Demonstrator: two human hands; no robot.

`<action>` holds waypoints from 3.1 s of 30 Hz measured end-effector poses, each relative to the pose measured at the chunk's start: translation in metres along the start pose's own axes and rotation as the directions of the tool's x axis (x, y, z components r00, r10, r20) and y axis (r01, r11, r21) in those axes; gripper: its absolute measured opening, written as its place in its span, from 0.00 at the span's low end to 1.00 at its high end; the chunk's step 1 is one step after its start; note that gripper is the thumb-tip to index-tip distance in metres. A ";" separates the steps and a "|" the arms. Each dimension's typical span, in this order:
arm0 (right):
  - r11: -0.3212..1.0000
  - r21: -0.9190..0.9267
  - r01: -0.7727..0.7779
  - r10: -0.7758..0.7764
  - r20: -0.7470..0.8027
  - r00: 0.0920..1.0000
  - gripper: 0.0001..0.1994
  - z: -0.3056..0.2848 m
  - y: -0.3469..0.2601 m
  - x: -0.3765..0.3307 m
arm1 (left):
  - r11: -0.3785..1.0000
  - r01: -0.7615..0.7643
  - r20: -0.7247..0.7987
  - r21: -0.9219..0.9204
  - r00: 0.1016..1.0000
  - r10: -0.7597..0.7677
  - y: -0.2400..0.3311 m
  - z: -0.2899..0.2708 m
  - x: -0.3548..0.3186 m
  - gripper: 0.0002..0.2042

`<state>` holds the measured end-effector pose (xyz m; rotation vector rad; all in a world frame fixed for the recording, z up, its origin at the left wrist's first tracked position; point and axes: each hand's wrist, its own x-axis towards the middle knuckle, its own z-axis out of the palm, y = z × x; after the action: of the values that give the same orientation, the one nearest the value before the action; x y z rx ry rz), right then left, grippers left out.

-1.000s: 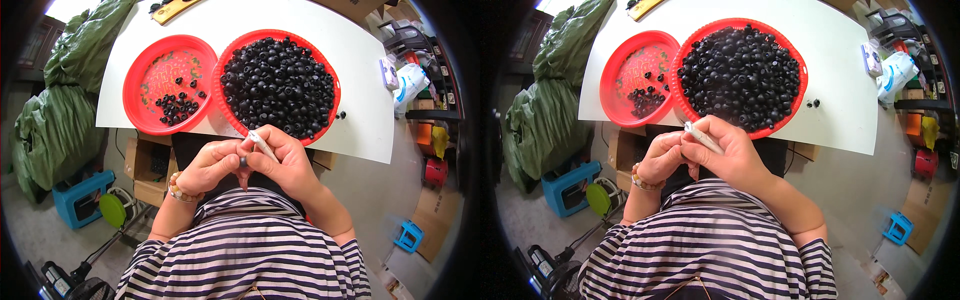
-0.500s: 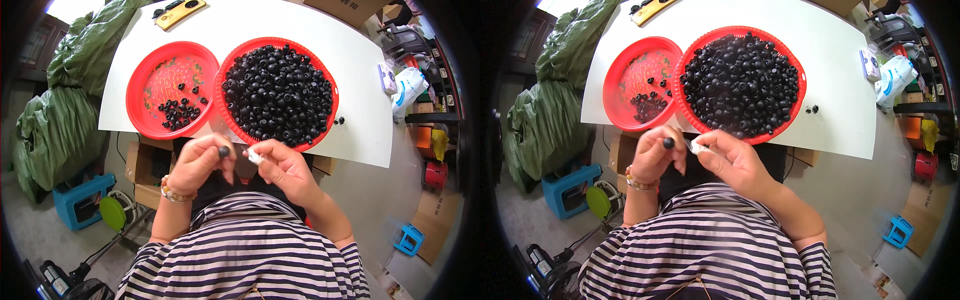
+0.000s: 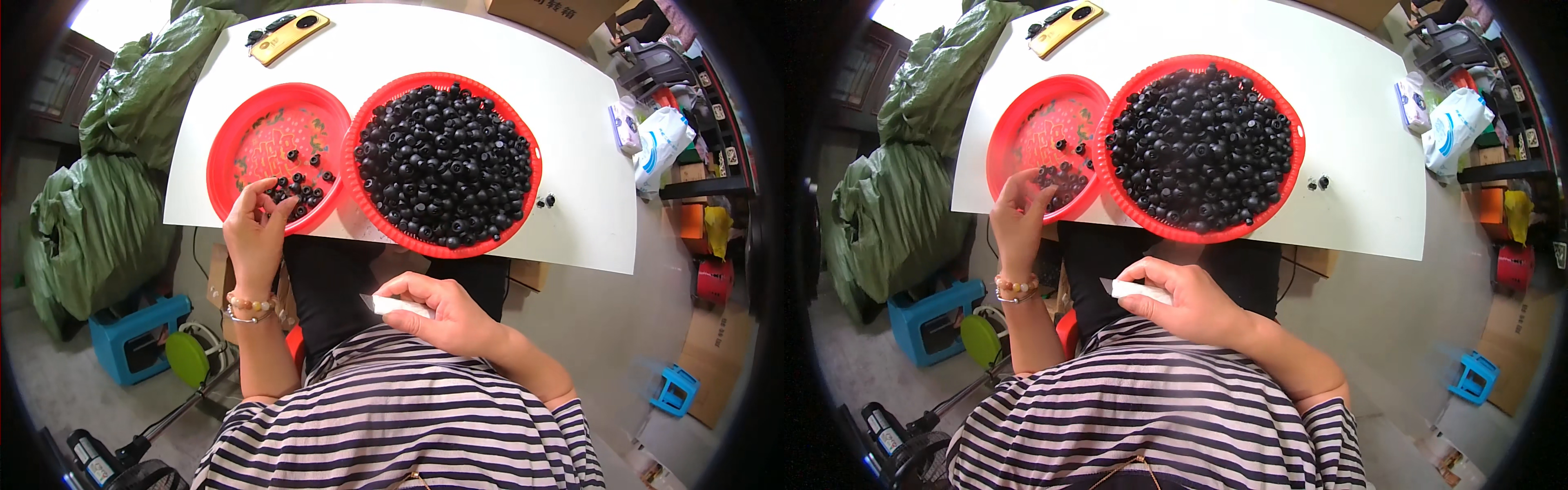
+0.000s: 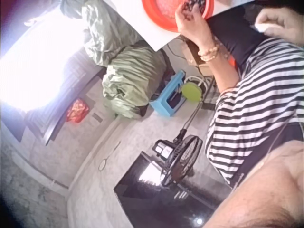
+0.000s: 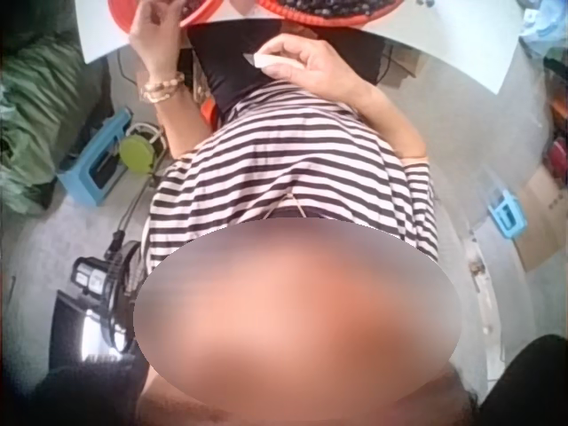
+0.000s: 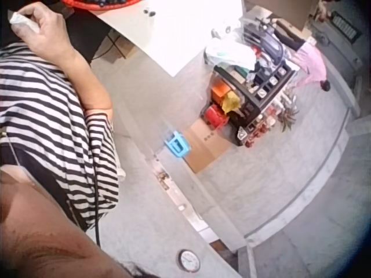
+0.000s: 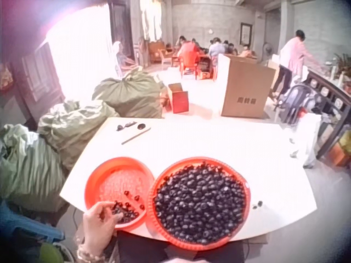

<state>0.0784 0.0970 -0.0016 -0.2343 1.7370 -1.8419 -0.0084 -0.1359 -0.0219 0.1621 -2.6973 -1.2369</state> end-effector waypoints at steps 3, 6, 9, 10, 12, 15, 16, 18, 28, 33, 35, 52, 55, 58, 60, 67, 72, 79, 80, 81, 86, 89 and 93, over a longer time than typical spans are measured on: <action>1.000 -0.023 0.013 -0.012 0.038 0.999 0.13 0.001 -0.003 -0.003 | 0.964 -0.142 0.010 -0.226 0.989 0.148 0.012 0.017 -0.007 0.10; 0.999 -0.030 0.034 -0.031 0.091 0.995 0.13 0.001 -0.005 -0.005 | 0.869 -0.410 0.124 -0.277 0.882 0.455 0.045 0.028 -0.015 0.09; 0.998 -0.016 0.067 -0.065 0.122 0.990 0.14 0.002 -0.006 -0.008 | 0.773 -0.571 0.184 -0.276 0.758 0.625 0.066 0.045 -0.019 0.10; 0.998 -0.016 0.063 -0.060 0.120 0.991 0.14 0.000 -0.008 -0.010 | 0.732 -0.633 0.183 -0.252 0.711 0.679 0.070 0.054 -0.017 0.12; 0.998 -0.013 0.055 -0.054 0.110 0.993 0.14 -0.003 -0.012 -0.013 | 0.747 -0.628 0.238 -0.216 0.708 0.664 0.083 0.061 -0.018 0.13; 0.987 -0.093 0.128 -0.118 0.100 0.988 0.13 -0.005 -0.011 -0.013 | 0.756 -0.648 0.301 -0.092 0.706 0.642 0.086 0.065 -0.018 0.15; 0.993 -0.079 0.086 -0.076 0.114 0.991 0.13 -0.005 -0.012 -0.012 | 0.761 -0.644 0.290 -0.077 0.716 0.635 0.084 0.065 -0.018 0.14; 0.994 -0.070 0.085 -0.078 0.100 0.992 0.13 -0.008 -0.016 -0.013 | 0.756 -0.651 0.260 -0.065 0.721 0.642 0.084 0.068 -0.020 0.13; 0.997 -0.006 0.074 -0.074 0.078 0.994 0.13 -0.010 -0.017 -0.017 | 0.771 -0.622 0.174 -0.135 0.751 0.637 0.087 0.073 -0.025 0.08; 0.995 -0.024 0.098 -0.097 0.037 0.995 0.12 -0.007 -0.017 -0.013 | 0.797 -0.264 0.201 -0.543 0.881 0.428 0.076 0.068 -0.026 0.07; 0.988 -0.029 0.150 -0.150 0.007 0.989 0.12 -0.004 -0.015 -0.012 | 0.701 0.038 0.327 -0.712 0.901 0.284 0.073 0.055 -0.031 0.07; 0.979 -0.092 0.180 -0.198 -0.269 0.943 0.17 -0.013 -0.038 -0.014 | -0.055 0.726 0.697 -0.686 0.677 0.237 0.054 0.038 -0.055 0.11; 0.978 -0.093 0.185 -0.204 -0.278 0.939 0.17 -0.011 -0.038 -0.013 | -0.055 0.732 0.702 -0.679 0.669 0.244 0.053 0.038 -0.056 0.12; 0.975 -0.090 0.202 -0.219 -0.277 0.935 0.17 -0.010 -0.036 -0.013 | -0.030 0.740 0.713 -0.672 0.657 0.243 0.051 0.039 -0.059 0.13; 0.977 -0.091 0.193 -0.211 -0.267 0.940 0.16 -0.010 -0.035 -0.013 | -0.015 0.745 0.719 -0.667 0.649 0.247 0.050 0.039 -0.060 0.13; 0.972 -0.056 0.230 -0.237 -0.250 0.939 0.16 -0.004 -0.039 -0.014 | -0.011 0.752 0.727 -0.659 0.640 0.249 0.049 0.036 -0.062 0.12; 0.974 -0.090 0.207 -0.223 -0.244 0.944 0.15 -0.002 -0.041 -0.018 | -0.113 0.738 0.689 -0.665 0.665 0.288 0.052 0.034 -0.066 0.09; 0.978 -0.073 0.197 -0.209 -0.242 0.947 0.15 0.008 -0.040 -0.023 | -0.014 0.623 0.595 -0.782 0.754 0.278 0.048 0.027 -0.075 0.08; 0.977 -0.065 0.203 -0.213 -0.252 0.944 0.15 0.012 -0.039 -0.024 | 0.008 0.592 0.571 -0.806 0.774 0.275 0.047 0.026 -0.077 0.09; 0.976 -0.057 0.210 -0.218 -0.261 0.940 0.15 0.015 -0.038 -0.025 | 0.029 0.559 0.545 -0.828 0.793 0.272 0.046 0.026 -0.079 0.09; 0.962 -0.081 0.261 -0.273 -0.281 0.920 0.15 0.028 -0.029 -0.028 | 0.006 0.473 0.454 -0.881 0.843 0.287 0.045 0.023 -0.088 0.09; 0.949 -0.110 0.295 -0.315 -0.293 0.903 0.14 0.036 -0.028 -0.029 | -0.010 0.444 0.424 -0.896 0.862 0.279 0.046 0.021 -0.094 0.09; 0.958 -0.096 0.271 -0.287 -0.317 0.904 0.14 0.041 -0.028 -0.033 | -0.048 0.472 0.443 -0.880 0.853 0.277 0.047 0.021 -0.101 0.08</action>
<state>0.1179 0.0792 0.0391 -0.2142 2.0675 -2.1430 0.0852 -0.0723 -0.0104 -0.2313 -1.0533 -3.3204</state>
